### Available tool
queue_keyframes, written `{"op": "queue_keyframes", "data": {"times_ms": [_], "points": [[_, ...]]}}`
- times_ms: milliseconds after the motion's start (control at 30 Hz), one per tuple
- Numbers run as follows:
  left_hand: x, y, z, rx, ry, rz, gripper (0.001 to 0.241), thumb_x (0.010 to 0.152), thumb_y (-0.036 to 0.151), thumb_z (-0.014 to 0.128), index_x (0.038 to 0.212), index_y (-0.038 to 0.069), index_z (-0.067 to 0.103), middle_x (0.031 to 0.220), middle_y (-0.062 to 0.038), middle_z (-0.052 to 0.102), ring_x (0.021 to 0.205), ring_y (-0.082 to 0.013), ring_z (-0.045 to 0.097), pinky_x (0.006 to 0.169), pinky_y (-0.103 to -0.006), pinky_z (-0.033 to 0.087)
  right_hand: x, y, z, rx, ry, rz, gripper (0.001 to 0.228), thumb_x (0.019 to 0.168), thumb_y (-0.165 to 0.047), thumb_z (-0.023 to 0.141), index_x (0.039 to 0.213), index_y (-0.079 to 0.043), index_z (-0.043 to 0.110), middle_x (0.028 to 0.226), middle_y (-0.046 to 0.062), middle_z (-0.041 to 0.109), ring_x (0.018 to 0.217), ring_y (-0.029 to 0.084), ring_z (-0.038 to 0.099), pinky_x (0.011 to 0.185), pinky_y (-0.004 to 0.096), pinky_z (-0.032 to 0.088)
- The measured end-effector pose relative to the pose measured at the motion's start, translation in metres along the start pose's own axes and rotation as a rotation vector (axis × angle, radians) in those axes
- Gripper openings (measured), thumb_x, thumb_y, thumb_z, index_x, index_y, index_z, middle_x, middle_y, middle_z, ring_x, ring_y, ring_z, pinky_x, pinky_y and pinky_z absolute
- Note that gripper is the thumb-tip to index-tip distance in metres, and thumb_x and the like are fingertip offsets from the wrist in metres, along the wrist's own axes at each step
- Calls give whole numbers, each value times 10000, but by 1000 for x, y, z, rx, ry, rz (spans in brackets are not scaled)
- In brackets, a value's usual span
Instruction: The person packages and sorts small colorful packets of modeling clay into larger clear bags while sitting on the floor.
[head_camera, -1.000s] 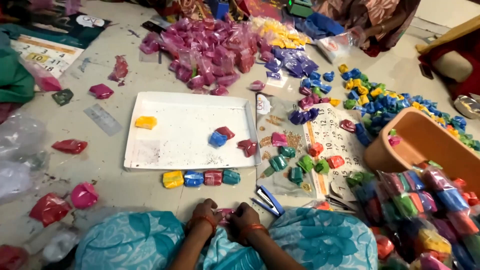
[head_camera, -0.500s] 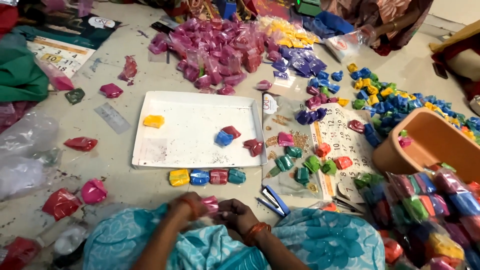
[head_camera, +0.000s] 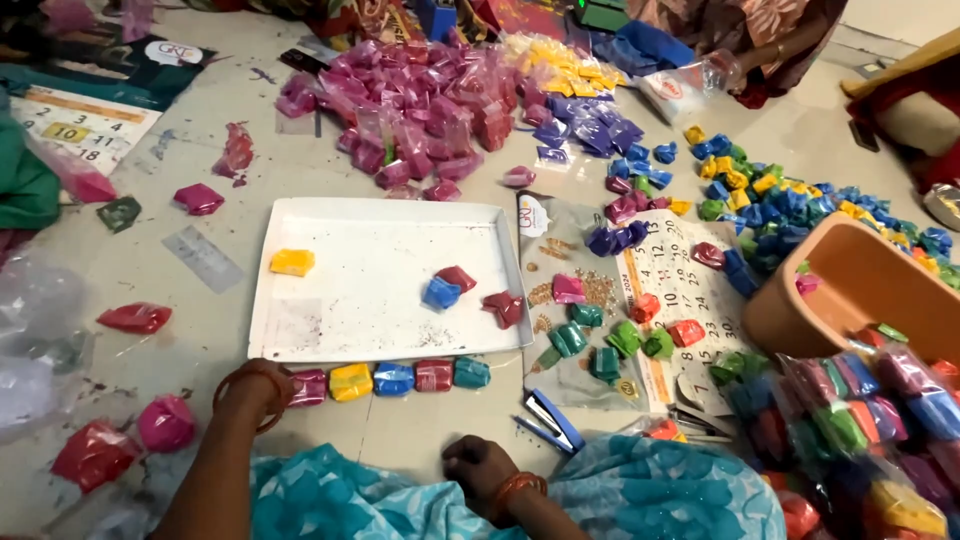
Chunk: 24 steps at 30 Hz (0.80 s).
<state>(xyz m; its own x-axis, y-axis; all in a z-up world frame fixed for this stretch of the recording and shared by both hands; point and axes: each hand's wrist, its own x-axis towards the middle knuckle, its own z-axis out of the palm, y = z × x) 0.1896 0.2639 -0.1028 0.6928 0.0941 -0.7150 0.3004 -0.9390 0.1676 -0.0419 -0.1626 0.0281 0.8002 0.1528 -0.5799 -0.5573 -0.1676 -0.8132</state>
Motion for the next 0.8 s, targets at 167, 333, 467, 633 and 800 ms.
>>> {"op": "queue_keyframes", "data": {"times_ms": [167, 333, 467, 633, 800], "points": [[-26, 14, -7, 16, 13, -120, 410, 797, 408, 726, 1072, 120, 827, 1140, -150, 766, 1021, -289, 745, 901, -432, 587, -3, -13, 0, -231, 27, -94, 153, 938, -136, 708, 1075, -70, 724, 905, 45, 749, 824, 134, 700, 731, 276, 573], [-73, 29, -8, -322, 211, -80, 508, 756, 449, 838, 1113, 88, 813, 1143, -150, 806, 1004, -293, 756, 902, -433, 621, 7, -44, -30, -130, 104, -177, 155, 957, -173, 678, 1053, -66, 736, 865, 58, 752, 754, 145, 704, 677, 310, 575], [-201, 66, -48, -349, 315, -117, 554, 820, 546, 796, 1155, 106, 797, 1194, -159, 774, 1068, -342, 731, 944, -453, 589, 71, -56, -122, -203, 563, -297, 173, 958, -192, 622, 1052, -107, 741, 835, 91, 784, 688, 199, 763, 618, 358, 605], [-302, 132, -27, -357, 20, 84, 514, 891, 532, 691, 1269, 184, 704, 1369, -94, 687, 1257, -287, 655, 1080, -446, 518, 22, -166, -142, -790, 749, -178, 659, 604, -111, 834, 1238, -166, 662, 1173, 175, 709, 978, 346, 713, 792, 469, 610], [-354, 195, 8, 280, -492, 318, 529, 937, 510, 620, 1327, 157, 678, 1454, -104, 592, 1355, -296, 561, 1129, -442, 450, 82, -88, -219, -1258, 557, -353, 633, 683, -204, 897, 1281, -262, 695, 1527, 246, 399, 1210, 526, 546, 952, 526, 482]]}}
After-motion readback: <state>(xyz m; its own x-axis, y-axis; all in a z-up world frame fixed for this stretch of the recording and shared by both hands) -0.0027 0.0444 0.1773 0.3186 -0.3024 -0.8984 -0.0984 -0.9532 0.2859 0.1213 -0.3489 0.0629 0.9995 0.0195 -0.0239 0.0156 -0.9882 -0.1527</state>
